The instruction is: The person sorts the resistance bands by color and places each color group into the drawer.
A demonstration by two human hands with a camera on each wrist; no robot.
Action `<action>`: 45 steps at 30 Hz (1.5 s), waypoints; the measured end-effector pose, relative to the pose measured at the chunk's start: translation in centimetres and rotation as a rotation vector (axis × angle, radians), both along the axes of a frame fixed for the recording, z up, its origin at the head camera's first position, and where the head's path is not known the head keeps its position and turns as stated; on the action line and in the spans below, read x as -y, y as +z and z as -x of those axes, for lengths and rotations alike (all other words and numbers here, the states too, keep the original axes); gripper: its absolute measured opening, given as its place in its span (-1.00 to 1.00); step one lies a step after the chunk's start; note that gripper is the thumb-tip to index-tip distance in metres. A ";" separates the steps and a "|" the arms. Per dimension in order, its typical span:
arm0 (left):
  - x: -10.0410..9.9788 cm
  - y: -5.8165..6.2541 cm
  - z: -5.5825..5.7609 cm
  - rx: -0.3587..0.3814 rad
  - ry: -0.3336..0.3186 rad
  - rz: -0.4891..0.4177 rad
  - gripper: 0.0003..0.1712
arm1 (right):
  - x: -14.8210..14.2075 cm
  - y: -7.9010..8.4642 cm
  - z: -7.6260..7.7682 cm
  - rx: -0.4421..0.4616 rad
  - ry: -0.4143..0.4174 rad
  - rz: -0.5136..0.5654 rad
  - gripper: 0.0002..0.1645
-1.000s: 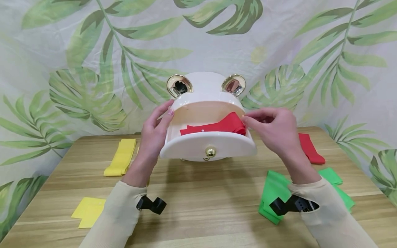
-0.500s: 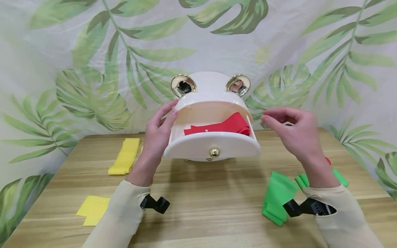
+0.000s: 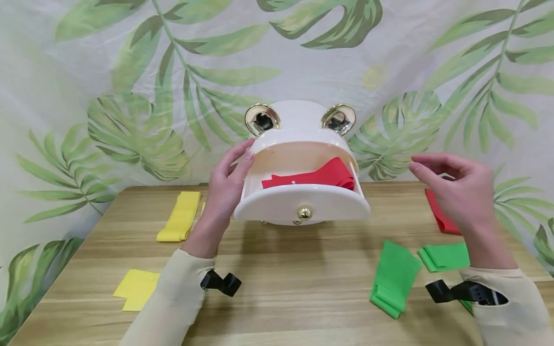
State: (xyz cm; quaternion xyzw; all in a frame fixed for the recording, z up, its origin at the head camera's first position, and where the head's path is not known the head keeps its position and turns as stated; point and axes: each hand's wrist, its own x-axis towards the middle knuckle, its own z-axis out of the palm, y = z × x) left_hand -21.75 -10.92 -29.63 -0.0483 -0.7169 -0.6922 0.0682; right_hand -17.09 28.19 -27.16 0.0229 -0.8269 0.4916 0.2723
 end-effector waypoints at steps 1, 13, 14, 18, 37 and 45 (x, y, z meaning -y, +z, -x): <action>0.0 0.0 0.0 0.002 -0.002 -0.004 -0.50 | -0.3 0.0 0.0 -0.001 -0.007 0.002 -0.76; 0.0 0.1 0.0 -0.005 -0.004 -0.010 -0.51 | -5.3 -1.8 -0.6 0.097 -0.036 -0.047 -0.70; 0.0 0.0 0.0 -0.005 -0.004 -0.009 -0.51 | -5.8 -2.0 -0.7 0.102 -0.039 -0.054 -0.70; 0.0 0.1 0.0 -0.009 0.009 0.011 -0.52 | -7.6 -2.6 -0.8 0.107 -0.034 -0.045 -0.70; 0.0 -0.1 0.1 -0.003 0.004 0.026 -0.51 | -13.8 -7.0 -0.7 0.368 -0.078 -0.079 -0.51; 0.0 0.0 0.0 -0.002 -0.001 0.019 -0.51 | -16.0 -9.7 -0.6 0.502 -0.023 -0.162 -0.43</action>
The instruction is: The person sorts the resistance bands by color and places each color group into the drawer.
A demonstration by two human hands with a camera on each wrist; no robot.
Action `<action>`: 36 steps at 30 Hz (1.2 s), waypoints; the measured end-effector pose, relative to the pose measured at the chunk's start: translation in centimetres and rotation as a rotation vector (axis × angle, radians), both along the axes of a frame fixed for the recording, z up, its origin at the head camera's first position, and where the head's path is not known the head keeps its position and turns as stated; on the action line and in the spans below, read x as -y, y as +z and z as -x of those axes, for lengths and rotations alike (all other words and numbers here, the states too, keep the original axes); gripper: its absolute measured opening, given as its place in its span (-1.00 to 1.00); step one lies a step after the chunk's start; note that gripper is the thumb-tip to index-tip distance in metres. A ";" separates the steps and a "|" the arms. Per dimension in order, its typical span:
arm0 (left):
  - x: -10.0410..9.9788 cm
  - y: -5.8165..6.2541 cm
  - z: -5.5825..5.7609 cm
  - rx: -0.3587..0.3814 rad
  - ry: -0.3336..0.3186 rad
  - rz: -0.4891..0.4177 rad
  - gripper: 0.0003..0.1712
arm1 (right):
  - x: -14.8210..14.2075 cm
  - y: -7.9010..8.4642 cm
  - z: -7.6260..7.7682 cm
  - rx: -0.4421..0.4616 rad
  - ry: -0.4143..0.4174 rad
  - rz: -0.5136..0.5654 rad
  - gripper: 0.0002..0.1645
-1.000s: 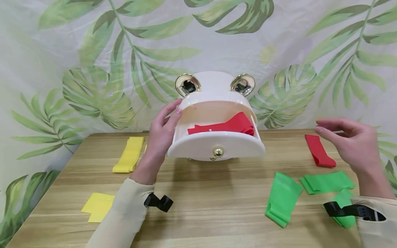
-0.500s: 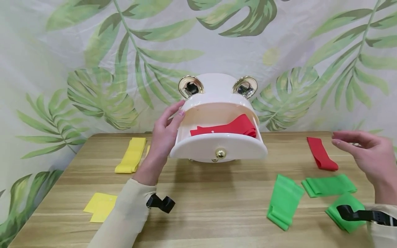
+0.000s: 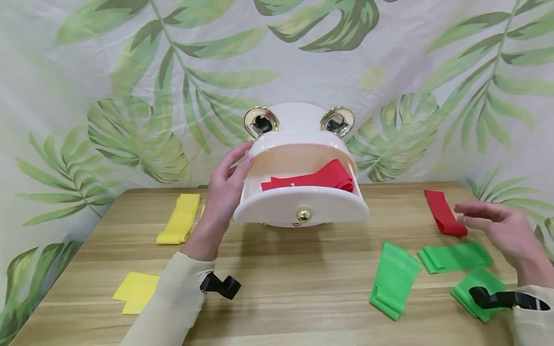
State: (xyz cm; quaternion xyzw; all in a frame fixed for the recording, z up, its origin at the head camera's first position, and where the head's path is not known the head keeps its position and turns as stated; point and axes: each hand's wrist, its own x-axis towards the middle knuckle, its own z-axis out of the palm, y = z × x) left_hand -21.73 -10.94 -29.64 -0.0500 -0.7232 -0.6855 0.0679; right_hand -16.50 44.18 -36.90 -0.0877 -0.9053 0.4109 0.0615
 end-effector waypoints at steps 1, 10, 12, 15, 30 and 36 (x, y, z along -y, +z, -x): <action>0.0 0.0 0.0 -0.002 0.000 0.001 -0.51 | -0.2 -0.2 0.0 0.005 0.009 0.002 -0.44; 0.1 -0.1 -0.1 -0.005 0.004 0.002 -0.51 | -1.5 -2.5 0.3 0.101 -0.004 -0.034 -0.40; 0.1 0.0 -0.1 -0.007 0.007 0.007 -0.51 | -1.6 -2.9 0.5 0.116 0.014 -0.046 -0.33; 0.0 0.0 -0.1 -0.008 0.012 0.010 -0.51 | -1.7 -3.2 0.7 0.122 0.028 -0.055 -0.30; -0.1 -0.1 0.0 -0.017 0.005 0.005 -0.51 | -1.6 -2.9 0.7 0.137 0.009 -0.165 -0.35; -0.1 0.0 0.0 -0.011 0.015 0.024 -0.51 | -0.8 -2.3 0.7 0.119 -0.057 -0.139 -0.36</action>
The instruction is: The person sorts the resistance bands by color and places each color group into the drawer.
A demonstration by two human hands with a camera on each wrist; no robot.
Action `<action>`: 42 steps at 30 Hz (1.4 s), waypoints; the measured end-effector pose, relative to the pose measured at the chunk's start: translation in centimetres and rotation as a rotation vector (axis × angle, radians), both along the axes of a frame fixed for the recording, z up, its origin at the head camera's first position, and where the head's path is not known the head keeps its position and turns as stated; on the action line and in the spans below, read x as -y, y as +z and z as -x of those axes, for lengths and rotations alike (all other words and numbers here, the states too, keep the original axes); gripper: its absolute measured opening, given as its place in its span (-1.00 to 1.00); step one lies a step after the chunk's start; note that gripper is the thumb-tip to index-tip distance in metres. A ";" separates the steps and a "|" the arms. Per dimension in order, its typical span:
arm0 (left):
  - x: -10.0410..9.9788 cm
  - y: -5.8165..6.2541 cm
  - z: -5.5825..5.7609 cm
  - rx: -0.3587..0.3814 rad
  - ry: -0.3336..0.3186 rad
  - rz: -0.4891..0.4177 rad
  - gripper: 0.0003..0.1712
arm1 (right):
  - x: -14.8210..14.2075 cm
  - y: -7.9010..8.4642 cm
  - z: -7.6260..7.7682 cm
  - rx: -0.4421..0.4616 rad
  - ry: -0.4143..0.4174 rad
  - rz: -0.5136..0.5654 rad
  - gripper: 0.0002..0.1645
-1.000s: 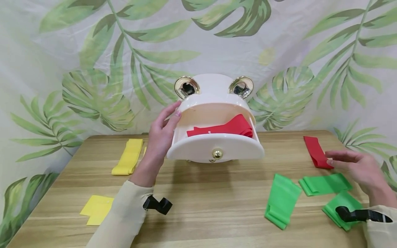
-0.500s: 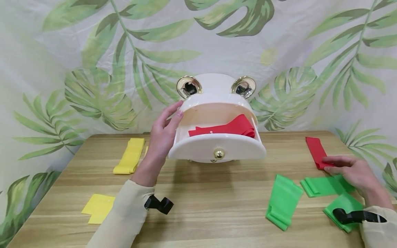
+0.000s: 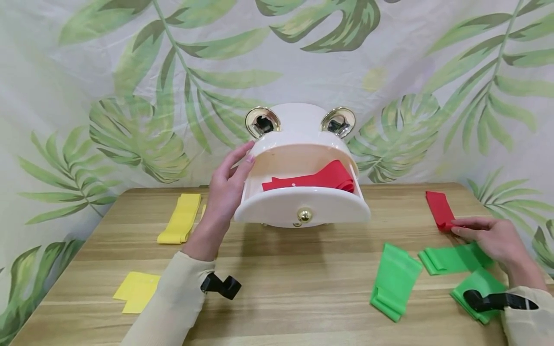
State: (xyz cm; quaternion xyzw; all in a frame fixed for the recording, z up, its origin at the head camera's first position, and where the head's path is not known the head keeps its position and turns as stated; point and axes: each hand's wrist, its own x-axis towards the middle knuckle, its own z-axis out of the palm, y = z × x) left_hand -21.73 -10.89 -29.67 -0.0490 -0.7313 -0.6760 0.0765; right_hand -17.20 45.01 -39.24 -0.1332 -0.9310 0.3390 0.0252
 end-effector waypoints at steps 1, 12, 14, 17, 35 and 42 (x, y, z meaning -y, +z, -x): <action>0.0 0.0 0.0 0.001 -0.001 -0.002 -0.51 | 0.2 0.2 -0.1 -0.012 -0.009 0.008 -0.37; 0.0 0.0 0.0 0.001 -0.012 -0.013 -0.50 | 3.4 3.8 -0.4 -0.188 -0.055 -0.032 -0.43; 0.0 0.0 0.0 -0.002 -0.012 -0.016 -0.50 | 4.0 4.4 -0.4 -0.237 -0.042 -0.060 -0.46; 0.0 -0.1 0.0 -0.009 -0.011 -0.016 -0.49 | 4.9 5.5 -0.5 -0.309 -0.029 -0.081 -0.50; 0.0 -0.1 0.0 -0.010 -0.016 -0.017 -0.49 | 10.6 9.8 -2.0 -0.566 0.103 -0.012 -0.66; 0.0 -0.1 0.0 -0.007 -0.016 -0.023 -0.49 | 12.6 10.2 -2.1 -0.682 0.170 0.036 -0.76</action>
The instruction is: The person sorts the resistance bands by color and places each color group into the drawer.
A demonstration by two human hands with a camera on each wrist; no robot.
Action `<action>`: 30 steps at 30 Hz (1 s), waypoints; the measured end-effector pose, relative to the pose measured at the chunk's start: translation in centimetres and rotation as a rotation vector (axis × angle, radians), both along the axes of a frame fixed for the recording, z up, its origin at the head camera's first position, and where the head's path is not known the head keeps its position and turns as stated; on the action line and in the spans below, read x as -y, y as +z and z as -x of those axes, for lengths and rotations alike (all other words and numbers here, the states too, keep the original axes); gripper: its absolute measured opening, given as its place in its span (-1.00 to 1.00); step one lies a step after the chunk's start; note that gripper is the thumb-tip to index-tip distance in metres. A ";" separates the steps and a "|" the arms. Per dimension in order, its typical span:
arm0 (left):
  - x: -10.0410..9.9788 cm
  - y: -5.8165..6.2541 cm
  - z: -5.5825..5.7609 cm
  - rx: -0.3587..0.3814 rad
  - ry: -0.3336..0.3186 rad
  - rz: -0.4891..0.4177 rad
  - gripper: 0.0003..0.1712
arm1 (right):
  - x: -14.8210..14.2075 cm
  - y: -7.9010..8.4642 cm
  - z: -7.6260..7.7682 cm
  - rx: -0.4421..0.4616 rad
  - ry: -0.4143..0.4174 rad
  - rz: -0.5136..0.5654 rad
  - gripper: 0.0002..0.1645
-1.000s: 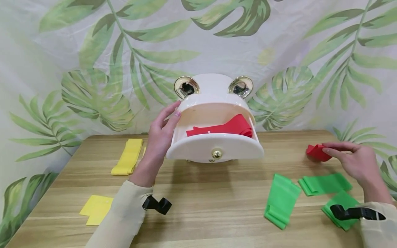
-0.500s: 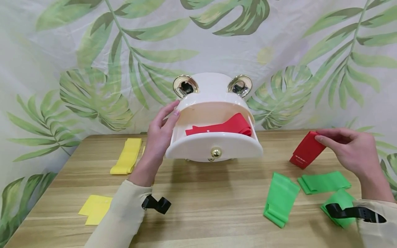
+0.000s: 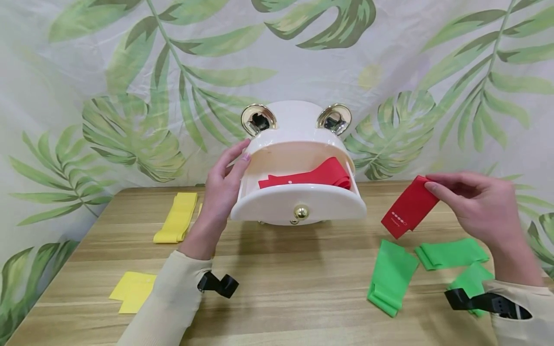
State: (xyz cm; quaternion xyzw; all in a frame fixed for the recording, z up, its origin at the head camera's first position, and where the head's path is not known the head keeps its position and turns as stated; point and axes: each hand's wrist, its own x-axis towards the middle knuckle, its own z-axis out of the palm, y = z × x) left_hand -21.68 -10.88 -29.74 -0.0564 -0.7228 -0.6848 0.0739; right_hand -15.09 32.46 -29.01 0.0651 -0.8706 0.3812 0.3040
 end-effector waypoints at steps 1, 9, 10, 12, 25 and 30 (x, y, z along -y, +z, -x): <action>0.0 0.0 0.0 0.001 0.001 0.001 -0.49 | 0.2 0.0 0.0 -0.013 0.014 0.003 -0.76; 0.1 0.0 0.0 0.001 0.005 0.005 -0.49 | 1.3 0.2 0.0 -0.074 0.038 0.016 -0.81; 0.1 0.0 0.0 0.000 0.005 0.006 -0.49 | 1.4 0.3 -0.1 -0.082 0.039 0.017 -0.82; 0.1 0.0 0.0 0.002 0.005 0.006 -0.49 | 1.6 0.4 -0.2 -0.098 0.039 0.012 -0.82; 0.1 0.1 -0.1 0.016 0.006 0.008 -0.49 | 3.5 1.7 -0.5 -0.037 0.022 0.135 -0.76; 0.0 0.1 -0.1 0.019 0.011 0.025 -0.48 | 4.7 3.0 -0.4 -0.053 0.060 0.230 -0.78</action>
